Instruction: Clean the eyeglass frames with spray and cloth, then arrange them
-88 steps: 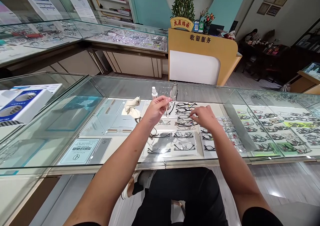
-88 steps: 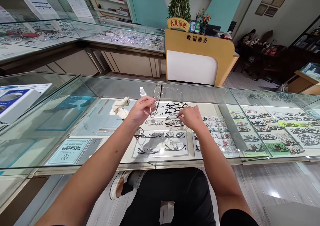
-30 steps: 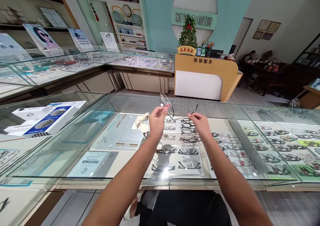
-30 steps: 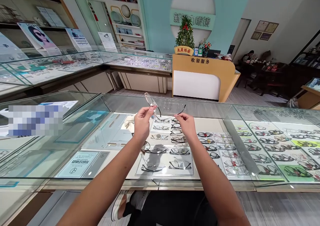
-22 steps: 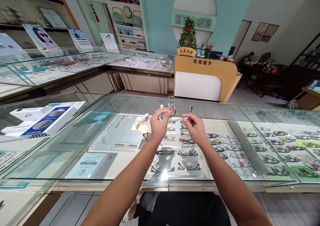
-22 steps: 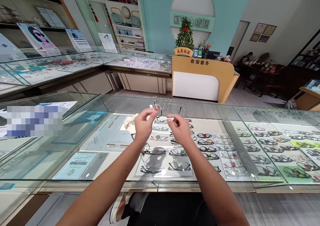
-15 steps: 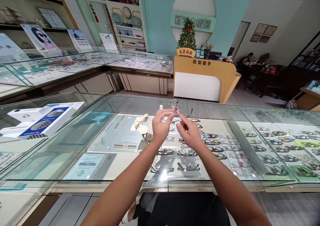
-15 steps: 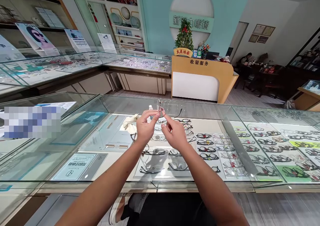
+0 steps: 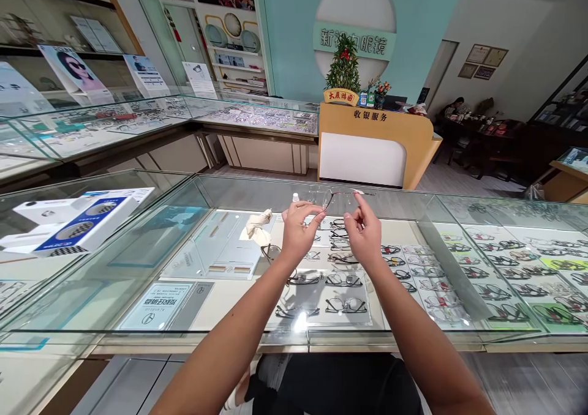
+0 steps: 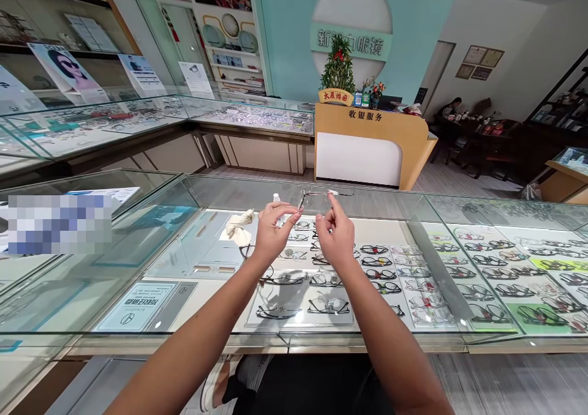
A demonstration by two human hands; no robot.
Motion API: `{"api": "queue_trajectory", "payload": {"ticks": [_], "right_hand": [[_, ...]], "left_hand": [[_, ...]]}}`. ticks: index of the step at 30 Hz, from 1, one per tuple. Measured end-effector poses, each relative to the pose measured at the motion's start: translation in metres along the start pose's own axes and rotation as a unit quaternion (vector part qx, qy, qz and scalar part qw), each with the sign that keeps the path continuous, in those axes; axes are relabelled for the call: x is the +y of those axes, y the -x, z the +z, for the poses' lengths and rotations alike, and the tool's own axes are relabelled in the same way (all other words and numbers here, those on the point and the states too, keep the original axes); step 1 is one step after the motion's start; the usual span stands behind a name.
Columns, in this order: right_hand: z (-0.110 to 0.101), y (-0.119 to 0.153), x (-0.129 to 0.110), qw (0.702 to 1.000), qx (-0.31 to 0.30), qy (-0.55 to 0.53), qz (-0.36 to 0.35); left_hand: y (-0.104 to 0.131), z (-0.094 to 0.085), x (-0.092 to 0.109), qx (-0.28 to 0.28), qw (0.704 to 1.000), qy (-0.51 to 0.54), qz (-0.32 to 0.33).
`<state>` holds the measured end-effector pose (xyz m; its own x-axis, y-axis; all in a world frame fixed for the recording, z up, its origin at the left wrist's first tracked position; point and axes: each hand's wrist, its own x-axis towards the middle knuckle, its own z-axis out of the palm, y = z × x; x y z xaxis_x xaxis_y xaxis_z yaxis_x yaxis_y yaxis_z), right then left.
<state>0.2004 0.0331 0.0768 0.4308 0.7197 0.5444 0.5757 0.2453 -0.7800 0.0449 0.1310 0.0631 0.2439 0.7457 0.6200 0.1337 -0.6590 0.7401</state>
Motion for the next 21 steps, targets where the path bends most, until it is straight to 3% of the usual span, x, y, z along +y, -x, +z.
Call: {"api": "queue_trajectory", "payload": {"ticks": [3,7,11,17,21], "right_hand": [[0.006,0.002,0.002,1.0,-0.018,0.018,-0.009],[0.017,0.006,0.006,0.994,-0.06,0.054,-0.076],[0.023,0.007,0.012,0.991,-0.076,0.034,-0.107],[0.021,0.003,0.016,0.99,-0.108,-0.044,-0.074],[0.023,0.002,0.015,0.988,-0.111,-0.102,-0.029]], "left_hand": [[0.001,0.002,-0.001,-0.004,0.999,0.031,-0.01],[0.0,0.005,-0.002,-0.028,0.995,0.088,-0.027],[-0.001,0.003,0.0,-0.054,0.985,0.135,-0.089],[-0.005,-0.001,0.003,-0.109,0.945,0.252,-0.177],[-0.006,-0.001,0.002,-0.136,0.94,0.259,-0.177]]}}
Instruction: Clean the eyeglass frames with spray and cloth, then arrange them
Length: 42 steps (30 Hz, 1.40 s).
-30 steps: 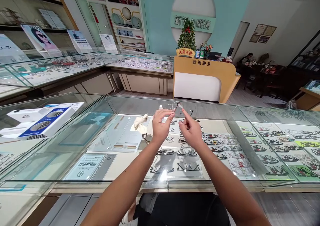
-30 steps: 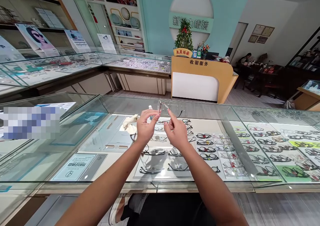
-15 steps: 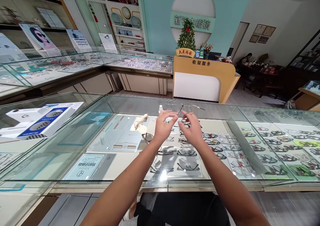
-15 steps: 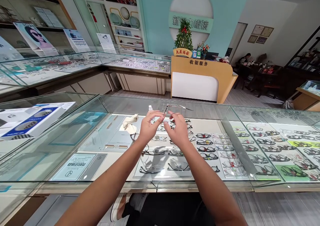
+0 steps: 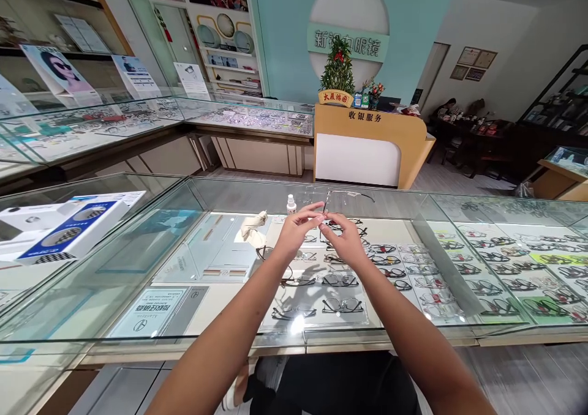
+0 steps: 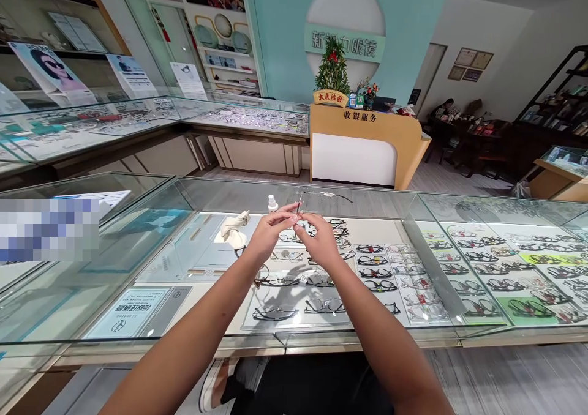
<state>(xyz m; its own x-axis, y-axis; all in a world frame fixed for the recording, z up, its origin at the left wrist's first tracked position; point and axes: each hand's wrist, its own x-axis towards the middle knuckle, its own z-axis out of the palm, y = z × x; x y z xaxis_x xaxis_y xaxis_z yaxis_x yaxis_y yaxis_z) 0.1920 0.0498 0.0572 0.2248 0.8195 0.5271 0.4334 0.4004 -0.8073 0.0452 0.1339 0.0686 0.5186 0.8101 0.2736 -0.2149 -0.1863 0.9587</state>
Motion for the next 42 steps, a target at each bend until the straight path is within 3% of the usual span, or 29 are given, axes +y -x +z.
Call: {"api": "queue_trajectory", "payload": {"ticks": [2,4,7,9,11,15,22,27,33,35,38,40,42], "right_hand": [[0.001,-0.001,0.0,1.0,0.019,-0.013,0.016],[0.001,-0.002,0.001,0.999,0.043,-0.007,0.021],[-0.002,-0.002,0.001,0.998,0.055,0.014,0.024],[-0.004,-0.003,0.001,0.997,0.062,0.026,0.031],[-0.006,-0.002,0.001,0.996,0.071,0.039,0.035],[-0.007,-0.002,0.001,0.995,0.071,0.069,0.021],[-0.007,-0.002,-0.004,0.995,0.054,0.088,0.004],[-0.009,-0.004,-0.005,0.995,0.049,0.083,0.005],[-0.014,-0.008,-0.003,0.996,0.055,0.066,0.02],[-0.017,-0.009,-0.002,0.996,0.062,0.061,0.024],[-0.023,-0.011,-0.001,0.996,0.074,0.05,0.028],[-0.025,-0.011,-0.003,0.996,0.075,0.037,0.029],[-0.027,-0.011,-0.007,0.997,0.063,0.018,0.027]], "left_hand": [[0.001,0.0,0.0,0.001,0.997,-0.058,0.042],[0.001,-0.001,0.0,0.037,0.983,-0.143,0.112],[-0.001,-0.009,-0.005,0.164,0.935,-0.255,0.182],[-0.006,-0.017,-0.011,0.246,0.909,-0.297,0.159],[-0.012,-0.028,-0.02,0.28,0.901,-0.315,0.097],[-0.023,-0.046,-0.036,0.232,0.913,-0.337,-0.005],[-0.038,-0.058,-0.043,0.144,0.895,-0.418,-0.059],[-0.043,-0.062,-0.043,0.113,0.878,-0.459,-0.069],[-0.044,-0.062,-0.037,0.102,0.894,-0.436,-0.032],[-0.049,-0.058,-0.03,0.091,0.925,-0.369,-0.005],[-0.053,-0.047,-0.016,0.039,0.988,-0.147,-0.002],[-0.051,-0.039,-0.007,-0.003,1.0,-0.001,-0.027],[-0.044,-0.032,0.002,-0.05,0.991,0.103,-0.061]]}}
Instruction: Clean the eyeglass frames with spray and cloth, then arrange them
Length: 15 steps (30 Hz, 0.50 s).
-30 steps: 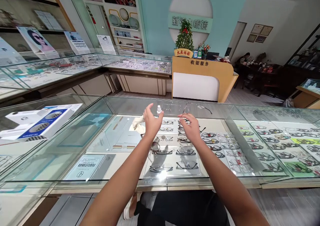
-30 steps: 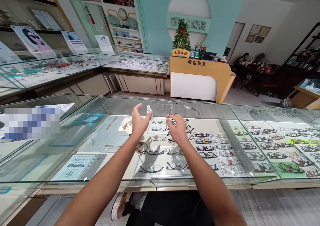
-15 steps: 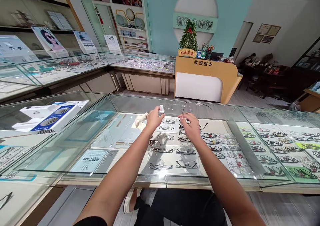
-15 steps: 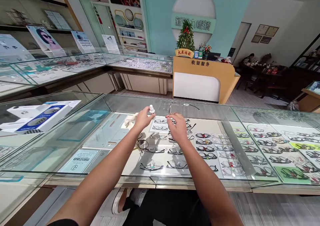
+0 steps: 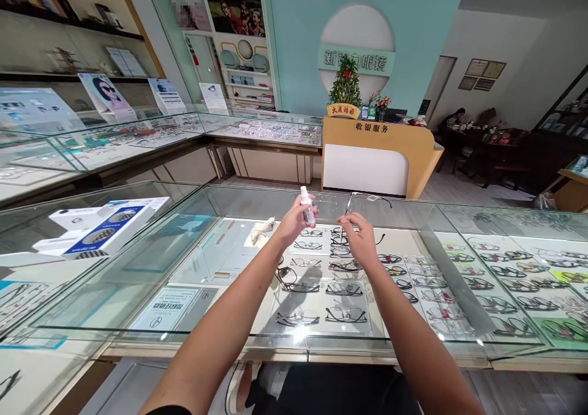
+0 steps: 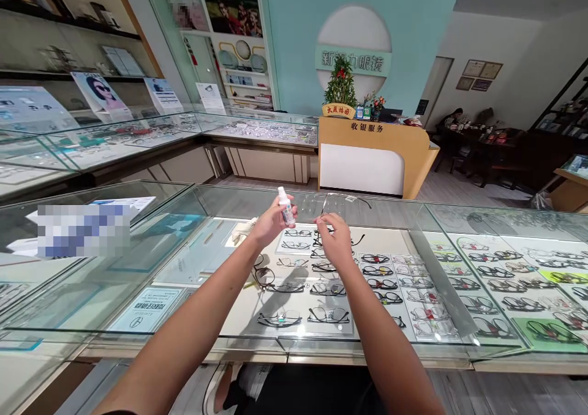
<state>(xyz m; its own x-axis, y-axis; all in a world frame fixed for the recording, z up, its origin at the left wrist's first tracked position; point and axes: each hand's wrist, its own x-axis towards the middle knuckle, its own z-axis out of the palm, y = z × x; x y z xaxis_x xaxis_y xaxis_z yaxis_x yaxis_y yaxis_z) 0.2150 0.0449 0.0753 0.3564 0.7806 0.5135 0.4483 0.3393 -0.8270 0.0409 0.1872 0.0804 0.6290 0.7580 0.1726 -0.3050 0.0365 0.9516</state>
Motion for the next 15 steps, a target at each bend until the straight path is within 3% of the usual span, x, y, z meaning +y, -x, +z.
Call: {"api": "queue_trajectory", "payload": {"ticks": [5,15], "right_hand": [[0.0,0.002,-0.01,0.995,-0.072,-0.071,0.007],[0.004,0.004,-0.014,0.984,-0.128,-0.113,0.05]], "left_hand": [[0.02,0.012,0.008,-0.106,0.982,0.129,-0.085],[0.027,0.014,0.002,-0.213,0.963,0.117,-0.114]]}}
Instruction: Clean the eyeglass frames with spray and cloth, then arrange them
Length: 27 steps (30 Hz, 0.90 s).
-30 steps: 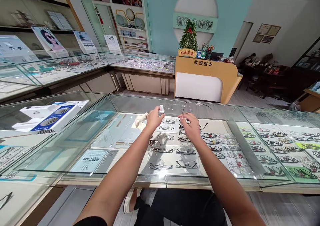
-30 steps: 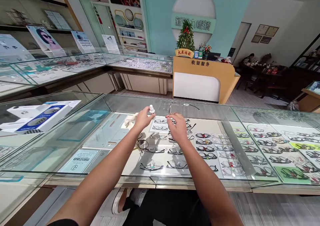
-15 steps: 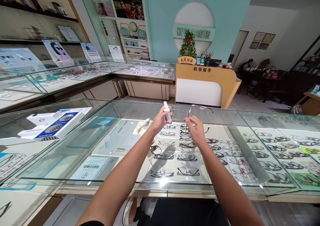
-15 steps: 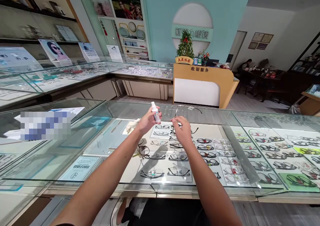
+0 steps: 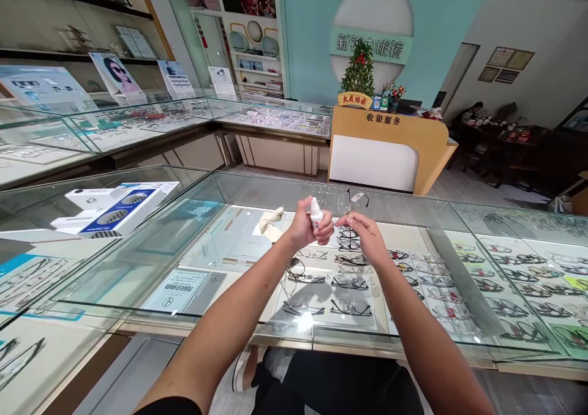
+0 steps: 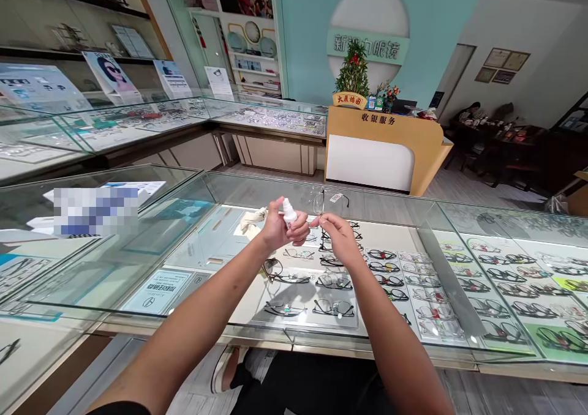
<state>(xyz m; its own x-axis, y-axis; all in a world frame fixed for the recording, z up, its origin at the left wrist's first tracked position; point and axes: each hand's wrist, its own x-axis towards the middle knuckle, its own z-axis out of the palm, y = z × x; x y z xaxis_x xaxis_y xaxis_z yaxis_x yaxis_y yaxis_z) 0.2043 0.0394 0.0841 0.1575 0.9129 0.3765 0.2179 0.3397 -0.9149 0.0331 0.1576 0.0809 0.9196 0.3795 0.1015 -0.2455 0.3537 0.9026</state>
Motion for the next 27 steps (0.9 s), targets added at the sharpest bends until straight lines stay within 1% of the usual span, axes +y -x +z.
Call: {"api": "queue_trajectory", "payload": {"ticks": [2,4,8,10,12,14,16,18,21,24,27], "right_hand": [[0.0,0.0,-0.001,1.0,-0.001,0.002,-0.001],[0.0,0.001,-0.001,1.0,0.001,0.006,-0.002],[0.0,0.001,-0.001,1.0,0.0,0.007,0.002],[0.001,0.001,-0.002,1.0,-0.005,0.007,0.004],[0.001,0.003,-0.003,1.0,-0.015,0.007,0.005],[0.003,0.004,-0.004,1.0,-0.029,0.009,0.003],[0.004,0.005,-0.004,0.999,-0.042,0.011,0.0],[0.005,0.006,-0.005,0.999,-0.052,0.012,-0.005],[0.007,0.006,-0.005,0.998,-0.063,0.009,-0.009],[0.008,0.007,-0.006,0.997,-0.071,0.001,-0.01],[0.008,0.006,-0.005,0.997,-0.071,-0.01,-0.015]], "left_hand": [[0.001,0.002,0.0,-0.001,1.0,-0.005,-0.014],[0.001,0.004,0.001,0.012,1.0,-0.014,-0.018],[-0.002,0.008,0.003,0.054,0.998,-0.04,0.007],[-0.004,0.009,0.002,0.087,0.994,-0.063,0.013],[-0.006,0.009,-0.002,0.137,0.985,-0.1,0.022],[-0.007,0.009,-0.006,0.188,0.968,-0.156,0.05],[-0.007,0.008,-0.01,0.221,0.95,-0.21,0.076],[-0.007,0.008,-0.013,0.23,0.938,-0.246,0.085],[-0.007,0.008,-0.014,0.232,0.931,-0.268,0.086],[-0.006,0.008,-0.014,0.237,0.933,-0.257,0.087],[-0.007,0.009,-0.014,0.231,0.939,-0.24,0.084]]}}
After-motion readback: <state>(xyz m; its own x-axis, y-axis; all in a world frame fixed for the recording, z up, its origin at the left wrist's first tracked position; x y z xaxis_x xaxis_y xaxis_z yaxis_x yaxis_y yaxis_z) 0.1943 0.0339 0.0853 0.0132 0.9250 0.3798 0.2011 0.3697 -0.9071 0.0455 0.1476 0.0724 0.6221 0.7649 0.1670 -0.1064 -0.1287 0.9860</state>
